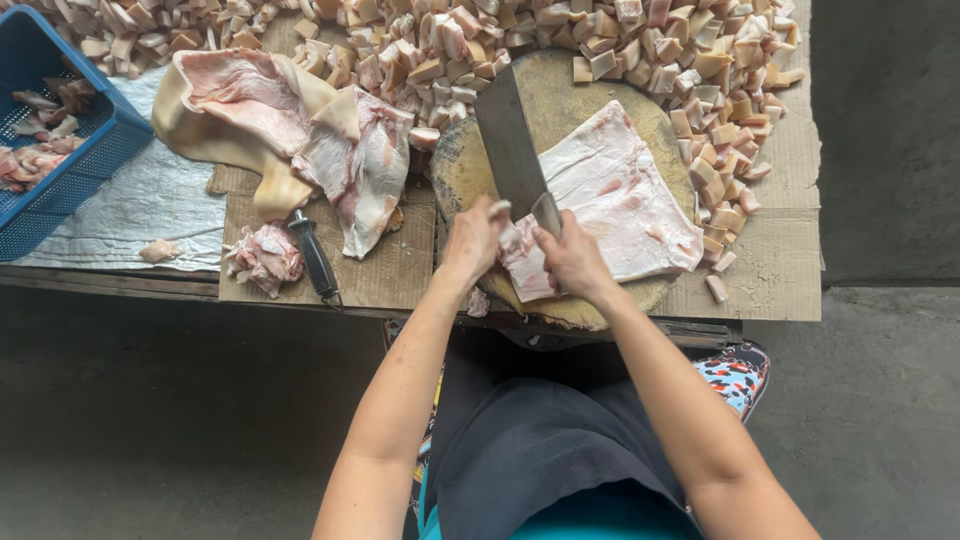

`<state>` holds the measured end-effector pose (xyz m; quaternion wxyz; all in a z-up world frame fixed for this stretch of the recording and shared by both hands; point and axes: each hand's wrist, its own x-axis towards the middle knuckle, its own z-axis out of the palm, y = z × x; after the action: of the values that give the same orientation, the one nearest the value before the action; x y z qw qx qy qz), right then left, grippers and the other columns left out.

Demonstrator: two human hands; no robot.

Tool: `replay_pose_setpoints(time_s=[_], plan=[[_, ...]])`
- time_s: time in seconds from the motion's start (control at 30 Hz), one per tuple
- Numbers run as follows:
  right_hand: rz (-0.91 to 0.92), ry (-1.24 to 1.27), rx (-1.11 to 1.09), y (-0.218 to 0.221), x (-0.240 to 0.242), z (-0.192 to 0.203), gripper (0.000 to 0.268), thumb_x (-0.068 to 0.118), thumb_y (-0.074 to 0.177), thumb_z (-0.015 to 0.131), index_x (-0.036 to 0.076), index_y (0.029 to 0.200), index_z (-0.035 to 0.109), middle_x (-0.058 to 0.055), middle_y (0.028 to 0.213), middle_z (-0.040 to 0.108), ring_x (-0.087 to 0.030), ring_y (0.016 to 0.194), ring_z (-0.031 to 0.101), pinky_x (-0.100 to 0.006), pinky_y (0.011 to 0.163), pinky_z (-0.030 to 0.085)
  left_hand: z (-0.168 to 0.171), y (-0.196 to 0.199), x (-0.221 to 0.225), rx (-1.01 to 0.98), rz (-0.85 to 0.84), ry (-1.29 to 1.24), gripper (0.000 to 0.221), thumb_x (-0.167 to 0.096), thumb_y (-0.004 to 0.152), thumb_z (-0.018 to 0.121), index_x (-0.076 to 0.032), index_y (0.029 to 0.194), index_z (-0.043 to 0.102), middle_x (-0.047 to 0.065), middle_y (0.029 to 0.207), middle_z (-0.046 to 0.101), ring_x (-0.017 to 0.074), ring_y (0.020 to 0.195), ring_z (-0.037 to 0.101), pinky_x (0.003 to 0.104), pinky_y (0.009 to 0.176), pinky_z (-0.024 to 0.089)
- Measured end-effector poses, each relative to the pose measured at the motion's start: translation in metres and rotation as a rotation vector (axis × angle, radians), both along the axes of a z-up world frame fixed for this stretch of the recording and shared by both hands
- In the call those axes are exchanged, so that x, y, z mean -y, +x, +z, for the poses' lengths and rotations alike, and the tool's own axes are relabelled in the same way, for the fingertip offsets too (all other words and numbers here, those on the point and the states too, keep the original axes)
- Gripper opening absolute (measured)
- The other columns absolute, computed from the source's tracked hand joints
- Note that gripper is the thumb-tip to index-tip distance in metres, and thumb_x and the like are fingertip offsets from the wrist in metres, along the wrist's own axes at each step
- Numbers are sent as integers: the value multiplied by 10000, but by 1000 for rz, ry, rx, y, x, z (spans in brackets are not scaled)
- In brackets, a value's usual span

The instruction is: The person uses a cleaver to cut strips of pork belly into small cubes on a wooden cutting board. They repeatedly slice the meat, gather the cubes, and continue cutting additional strips until a large pile of diced meat accumulates on the board.

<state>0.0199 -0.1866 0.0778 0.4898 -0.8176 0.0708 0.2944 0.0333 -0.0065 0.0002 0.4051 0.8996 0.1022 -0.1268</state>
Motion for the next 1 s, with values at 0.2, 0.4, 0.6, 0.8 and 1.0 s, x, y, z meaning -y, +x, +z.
replay_pose_setpoints(time_s=[0.2, 0.4, 0.6, 0.8, 1.0], plan=[[-53, -90, 120, -82, 56, 18, 377, 305, 1010, 573, 1, 1213, 484, -150, 605, 628, -249, 441, 636, -410, 399, 515, 24, -2, -28, 285, 41, -144, 173, -148, 1082, 485, -39, 1177, 580, 161, 889, 749, 210, 691, 737, 329, 600, 614], [159, -214, 455, -137, 69, 16, 411, 294, 1029, 617, 10, 1297, 489, -225, 683, 688, -400, 626, 709, -450, 534, 508, 53, -72, -13, 419, -164, -129, 167, -139, 998, 636, -69, 1134, 704, 170, 965, 748, 239, 827, 744, 355, 712, 614], [-54, -70, 508, -132, 87, 57, 331, 305, 1004, 586, 43, 1196, 524, -151, 624, 699, -185, 481, 683, -358, 441, 531, 78, -111, 4, 255, -65, -156, 291, -134, 956, 664, -80, 1241, 688, 154, 1064, 750, 292, 775, 726, 357, 722, 583], [55, -127, 693, -140, 58, 43, 359, 250, 1013, 555, 10, 1269, 476, -335, 877, 695, -508, 771, 696, -533, 622, 554, 89, -114, 8, 294, -35, -133, 245, -124, 977, 672, -75, 1216, 698, 170, 1048, 753, 298, 852, 748, 368, 770, 580], [169, -322, 210, -132, 53, 14, 364, 309, 1001, 557, 28, 1188, 420, -351, 848, 688, -558, 867, 653, -618, 767, 508, 80, -133, 7, 555, -161, -44, 296, 49, 887, 657, -33, 1170, 692, 168, 1119, 744, 323, 1041, 723, 377, 899, 581]])
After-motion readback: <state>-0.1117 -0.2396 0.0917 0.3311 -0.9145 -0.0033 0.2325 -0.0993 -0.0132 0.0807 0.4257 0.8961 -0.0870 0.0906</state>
